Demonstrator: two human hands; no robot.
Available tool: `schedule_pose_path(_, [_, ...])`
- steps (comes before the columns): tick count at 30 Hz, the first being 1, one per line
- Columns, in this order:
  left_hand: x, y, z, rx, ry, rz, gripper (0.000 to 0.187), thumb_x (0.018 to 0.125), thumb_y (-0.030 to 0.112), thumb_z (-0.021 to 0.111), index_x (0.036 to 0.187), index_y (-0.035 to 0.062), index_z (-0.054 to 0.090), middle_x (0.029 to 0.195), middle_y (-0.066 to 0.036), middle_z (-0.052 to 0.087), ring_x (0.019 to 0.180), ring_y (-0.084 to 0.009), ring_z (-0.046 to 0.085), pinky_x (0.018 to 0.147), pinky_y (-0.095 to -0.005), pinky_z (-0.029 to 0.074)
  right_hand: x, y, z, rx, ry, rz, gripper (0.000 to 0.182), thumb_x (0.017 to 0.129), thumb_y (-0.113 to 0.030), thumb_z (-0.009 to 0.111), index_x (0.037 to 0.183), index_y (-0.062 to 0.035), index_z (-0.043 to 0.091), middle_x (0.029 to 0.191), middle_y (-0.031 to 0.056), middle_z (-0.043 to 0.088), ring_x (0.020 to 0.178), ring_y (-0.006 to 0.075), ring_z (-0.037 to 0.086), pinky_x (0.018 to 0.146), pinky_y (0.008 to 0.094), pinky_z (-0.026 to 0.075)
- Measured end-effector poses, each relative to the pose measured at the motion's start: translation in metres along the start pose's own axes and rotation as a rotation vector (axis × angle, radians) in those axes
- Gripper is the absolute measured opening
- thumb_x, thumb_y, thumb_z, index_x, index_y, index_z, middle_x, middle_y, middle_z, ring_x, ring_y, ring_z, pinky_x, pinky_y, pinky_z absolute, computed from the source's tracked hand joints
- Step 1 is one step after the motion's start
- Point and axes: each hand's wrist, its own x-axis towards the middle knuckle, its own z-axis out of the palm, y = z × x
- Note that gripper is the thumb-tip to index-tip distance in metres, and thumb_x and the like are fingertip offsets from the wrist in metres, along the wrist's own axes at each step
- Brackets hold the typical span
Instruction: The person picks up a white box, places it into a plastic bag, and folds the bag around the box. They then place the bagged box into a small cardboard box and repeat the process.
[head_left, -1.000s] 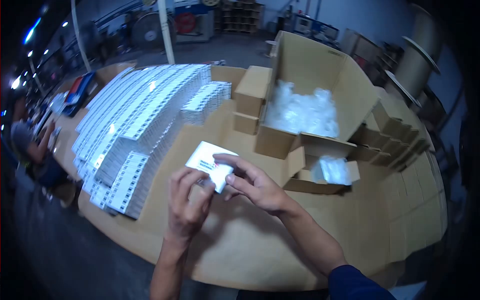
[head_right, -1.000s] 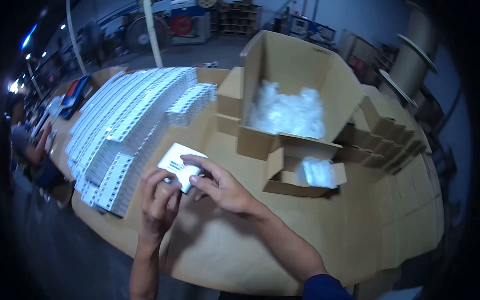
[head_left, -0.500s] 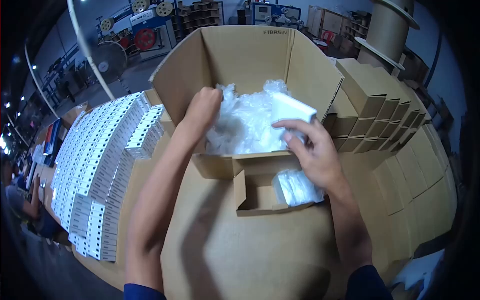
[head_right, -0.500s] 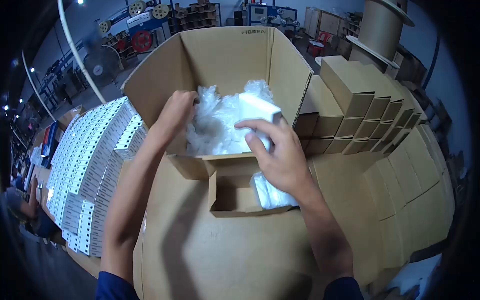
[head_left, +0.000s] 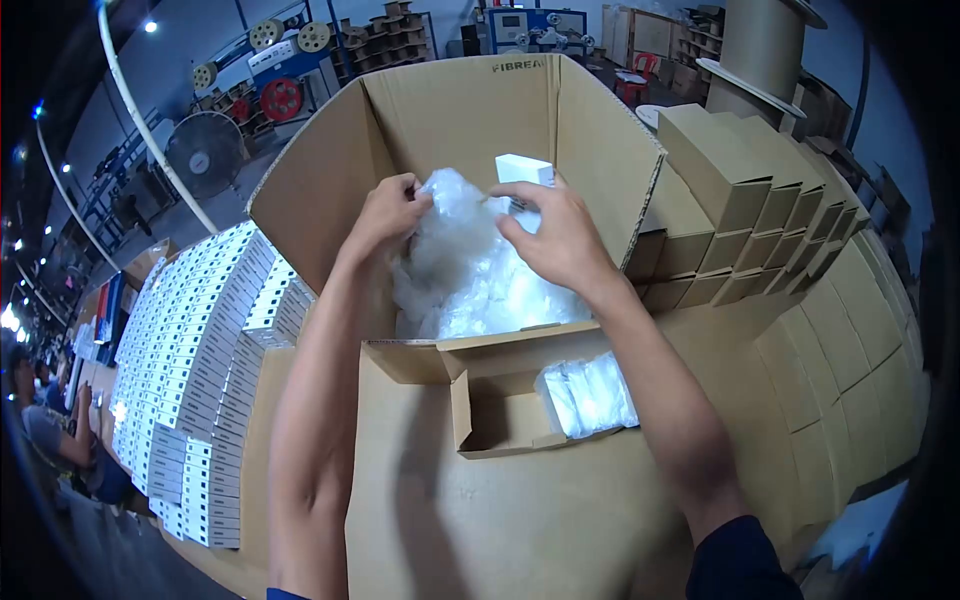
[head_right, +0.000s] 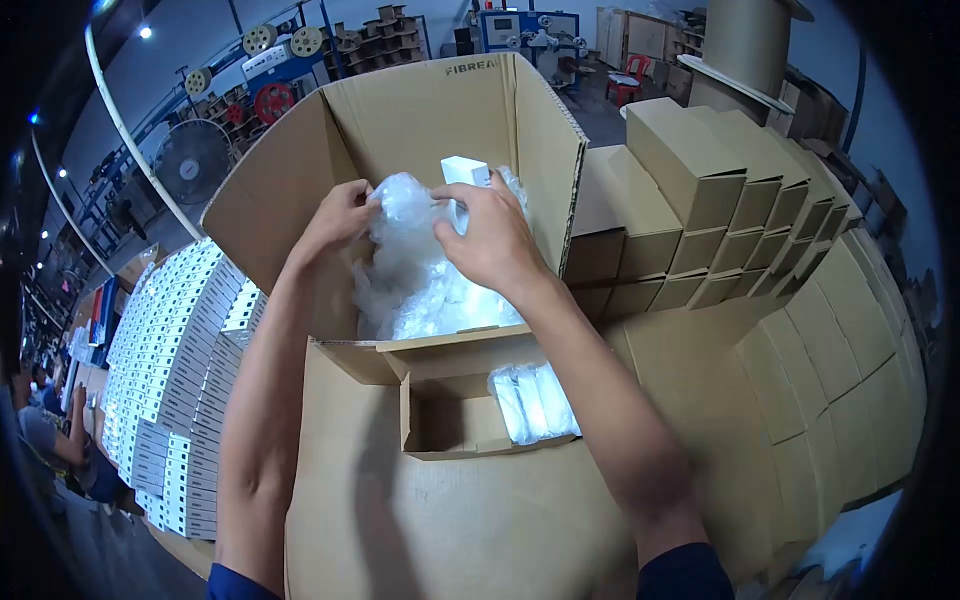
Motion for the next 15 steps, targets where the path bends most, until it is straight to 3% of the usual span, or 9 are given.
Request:
schedule_pose_path(2, [-0.002, -0.018, 0.002, -0.271, 0.028, 0.081, 0.015, 0.085, 0.008, 0.067, 0.083, -0.0016, 0.056, 0.072, -0.011, 0.061, 0.072, -0.0177, 0.06, 0.068, -0.0344, 0.05, 0.01, 0.001, 0.004, -0.014, -0.016, -0.073, 0.04, 0.084, -0.024, 0.079, 0.118, -0.0041, 0.074, 0.129, 0.0308, 0.064, 0.139, 0.0488, 0.045, 0.114, 0.0488, 0.04])
schedule_pose_path(3, [-0.009, -0.014, 0.004, -0.332, 0.058, 0.126, 0.013, 0.088, 0.005, 0.066, 0.085, 0.0013, 0.053, 0.073, -0.006, 0.054, 0.072, -0.0118, 0.053, 0.067, -0.0307, 0.048, 0.012, 0.0, 0.007, -0.021, -0.024, -0.11, 0.044, 0.083, -0.026, 0.081, 0.119, -0.0032, 0.074, 0.132, 0.0309, 0.063, 0.143, 0.049, 0.041, 0.115, 0.0489, 0.039])
schedule_pose_path(6, [-0.026, -0.001, 0.014, -0.293, 0.187, 0.278, 0.013, 0.089, 0.006, 0.065, 0.094, 0.001, 0.054, 0.076, -0.007, 0.059, 0.072, -0.0131, 0.057, 0.068, -0.0317, 0.049, 0.018, 0.002, 0.022, -0.085, -0.006, -0.236, 0.046, 0.081, -0.029, 0.084, 0.116, -0.0008, 0.075, 0.129, 0.0309, 0.065, 0.14, 0.0477, 0.045, 0.115, 0.0489, 0.039])
schedule_pose_path(7, [-0.043, 0.025, 0.01, -0.382, 0.15, 0.153, 0.015, 0.089, 0.003, 0.062, 0.101, 0.0013, 0.054, 0.08, -0.011, 0.062, 0.073, -0.0197, 0.063, 0.071, -0.0348, 0.051, 0.021, 0.006, 0.03, -0.087, 0.121, -0.332, 0.034, 0.085, -0.027, 0.081, 0.109, -0.0034, 0.076, 0.111, 0.0266, 0.07, 0.114, 0.0423, 0.062, 0.105, 0.0481, 0.046])
schedule_pose_path(10, [-0.051, 0.035, 0.008, -0.091, 0.314, 0.248, 0.016, 0.091, 0.0, 0.058, 0.106, 0.0026, 0.054, 0.09, -0.013, 0.066, 0.081, -0.0259, 0.067, 0.08, -0.0363, 0.055, 0.025, 0.015, 0.029, -0.099, 0.114, -0.209, 0.03, 0.088, -0.026, 0.078, 0.105, -0.0018, 0.077, 0.102, 0.0247, 0.071, 0.105, 0.0433, 0.066, 0.1, 0.0478, 0.048])
schedule_pose_path(11, [-0.05, 0.032, 0.006, -0.077, 0.328, 0.204, 0.017, 0.091, 0.003, 0.059, 0.108, 0.0029, 0.058, 0.099, -0.02, 0.068, 0.09, -0.036, 0.069, 0.085, -0.041, 0.054, 0.025, 0.017, 0.027, -0.018, 0.116, -0.121, 0.026, 0.089, -0.025, 0.075, 0.101, -0.0014, 0.076, 0.095, 0.0234, 0.07, 0.097, 0.041, 0.066, 0.093, 0.0467, 0.049])
schedule_pose_path(14, [-0.039, 0.008, 0.007, 0.175, 0.263, 0.228, 0.022, 0.093, 0.007, 0.061, 0.114, 0.0031, 0.064, 0.109, -0.023, 0.07, 0.105, -0.0384, 0.068, 0.093, -0.044, 0.052, 0.027, 0.02, 0.015, 0.216, 0.126, 0.144, 0.021, 0.094, -0.02, 0.067, 0.091, -0.0003, 0.075, 0.071, 0.0193, 0.067, 0.074, 0.0339, 0.067, 0.073, 0.0434, 0.051])
schedule_pose_path(15, [-0.046, 0.011, 0.013, 0.219, 0.327, 0.317, 0.024, 0.095, 0.014, 0.064, 0.115, 0.003, 0.067, 0.116, -0.027, 0.066, 0.109, -0.044, 0.063, 0.099, -0.0485, 0.049, 0.027, 0.021, 0.011, 0.318, 0.031, 0.22, 0.024, 0.097, -0.021, 0.064, 0.09, -0.0001, 0.074, 0.067, 0.0136, 0.063, 0.061, 0.0243, 0.063, 0.066, 0.039, 0.05])
